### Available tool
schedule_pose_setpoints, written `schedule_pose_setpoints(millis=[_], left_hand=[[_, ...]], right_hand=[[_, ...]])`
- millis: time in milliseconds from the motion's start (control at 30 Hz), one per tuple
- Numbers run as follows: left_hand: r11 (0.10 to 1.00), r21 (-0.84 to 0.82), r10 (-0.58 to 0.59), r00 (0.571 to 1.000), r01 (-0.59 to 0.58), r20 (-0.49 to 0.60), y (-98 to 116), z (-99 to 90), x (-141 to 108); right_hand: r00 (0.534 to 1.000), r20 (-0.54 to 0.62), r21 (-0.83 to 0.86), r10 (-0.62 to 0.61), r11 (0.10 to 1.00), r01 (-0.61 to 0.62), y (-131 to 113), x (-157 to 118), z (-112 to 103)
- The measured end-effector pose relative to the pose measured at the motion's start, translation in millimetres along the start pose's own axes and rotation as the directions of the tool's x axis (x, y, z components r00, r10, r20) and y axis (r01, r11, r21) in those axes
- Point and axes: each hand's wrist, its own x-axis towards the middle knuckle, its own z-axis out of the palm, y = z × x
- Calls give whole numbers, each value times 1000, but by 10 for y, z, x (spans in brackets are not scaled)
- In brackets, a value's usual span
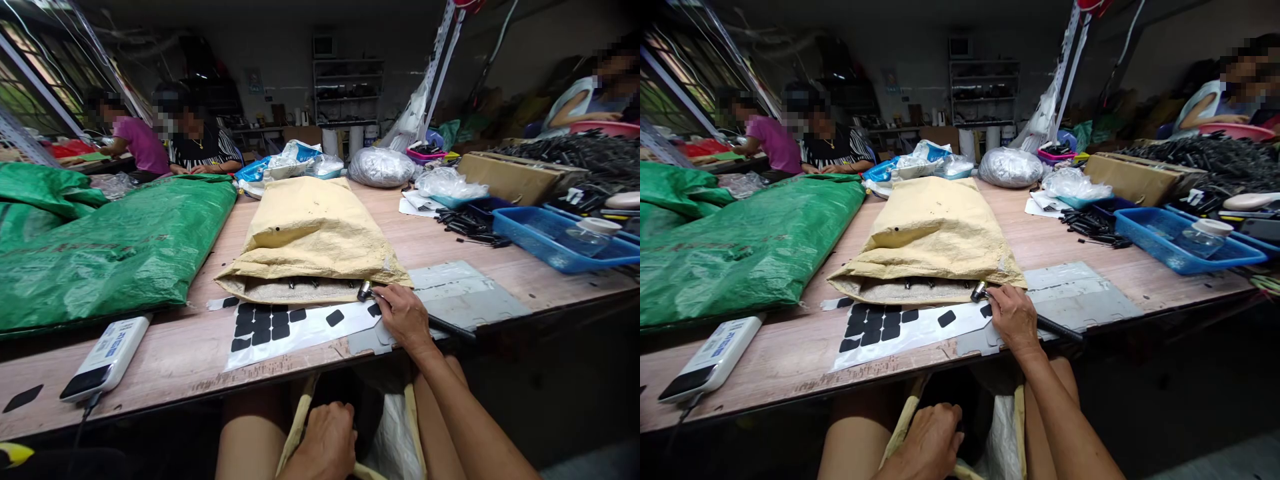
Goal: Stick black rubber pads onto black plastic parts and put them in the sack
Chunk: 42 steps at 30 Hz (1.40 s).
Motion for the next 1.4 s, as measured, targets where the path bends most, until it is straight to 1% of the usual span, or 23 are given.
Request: schedule_pose_setpoints(millis=[67, 133, 200, 233, 267, 300, 333, 400, 467, 500, 600, 667, 733, 800, 833, 900, 967, 1067, 1167, 1200, 1267, 1333, 1400], left_hand=[[995, -89, 51, 999, -51, -3, 49, -187, -29], [974, -206, 89, 995, -97, -48, 82, -507, -26], [960, -257, 65, 982, -110, -175, 53, -907, 62], [962, -262, 5, 965, -75, -260, 7, -1113, 142], [972, -236, -83, 927, -5, -365, -57, -1311, 244], [974, -204, -182, 864, 94, -469, -134, -1492, 360], [970, -195, -230, 818, 147, -528, -218, -1649, 486], [950, -166, -308, 709, 264, -634, -380, -1880, 737], [920, -165, -371, 661, 354, -652, -501, -2002, 948], [907, -174, -400, 652, 385, -644, -545, -2033, 1030], [891, -231, -447, 667, 390, -597, -641, -2070, 1157], [899, -263, -438, 687, 352, -579, -694, -2080, 1149], [909, -273, -416, 709, 314, -570, -736, -2075, 1080], [930, -258, -367, 720, 264, -589, -751, -2037, 970], [945, -240, -325, 717, 222, -617, -745, -2003, 908], [974, -184, -225, 694, 134, -684, -714, -1913, 788], [986, -139, -166, 678, 95, -716, -667, -1820, 699], [982, -131, -188, 681, 135, -708, -599, -1744, 667], [946, -165, -312, 651, 279, -692, -543, -1782, 750], [926, -172, -361, 653, 336, -666, -525, -1813, 790], [897, -162, -420, 679, 411, -602, -493, -1887, 861], [898, -144, -419, 704, 416, -573, -465, -1953, 893], [921, -132, -367, 706, 366, -606, -447, -1987, 867]], right_hand=[[1000, 2, -3, -4, 1000, 4, 4, -2, 3], [1000, 5, -8, -6, 1000, 6, 7, -4, 7], [1000, 7, -13, -4, 1000, 4, 9, -6, 10], [1000, 7, -13, -2, 1000, 2, 9, -7, 12], [1000, 7, -12, 0, 1000, 0, 9, -8, 14], [1000, 5, -9, 3, 1000, -3, 10, -9, 15], [1000, 5, -5, 5, 1000, -5, 11, -9, 17], [1000, 4, 5, 7, 1000, -8, 14, -8, 19], [1000, 5, 16, 11, 1000, -11, 17, -4, 18], [1000, 5, 20, 14, 1000, -14, 17, -2, 16], [1000, 3, 29, 23, 999, -23, 14, 5, 7], [1000, 3, 30, 28, 999, -28, 10, 7, 2], [999, 3, 28, 32, 999, -32, 6, 7, -1], [999, 2, 24, 34, 999, -34, 3, 5, -1], [999, -2, 21, 34, 999, -34, 2, 4, -2], [999, -7, 15, 31, 999, -31, 0, 3, -3], [1000, -8, 9, 28, 1000, -28, -2, 3, -6], [1000, -2, 4, 27, 1000, -27, -5, 5, -9], [1000, -2, 4, 30, 1000, -30, -7, 7, -11], [1000, -3, 5, 30, 1000, -30, -7, 7, -11], [999, -8, 9, 32, 999, -32, -6, 7, -12], [999, -9, 14, 35, 999, -35, -3, 6, -12], [999, -4, 17, 35, 999, -35, 2, 6, -9]])
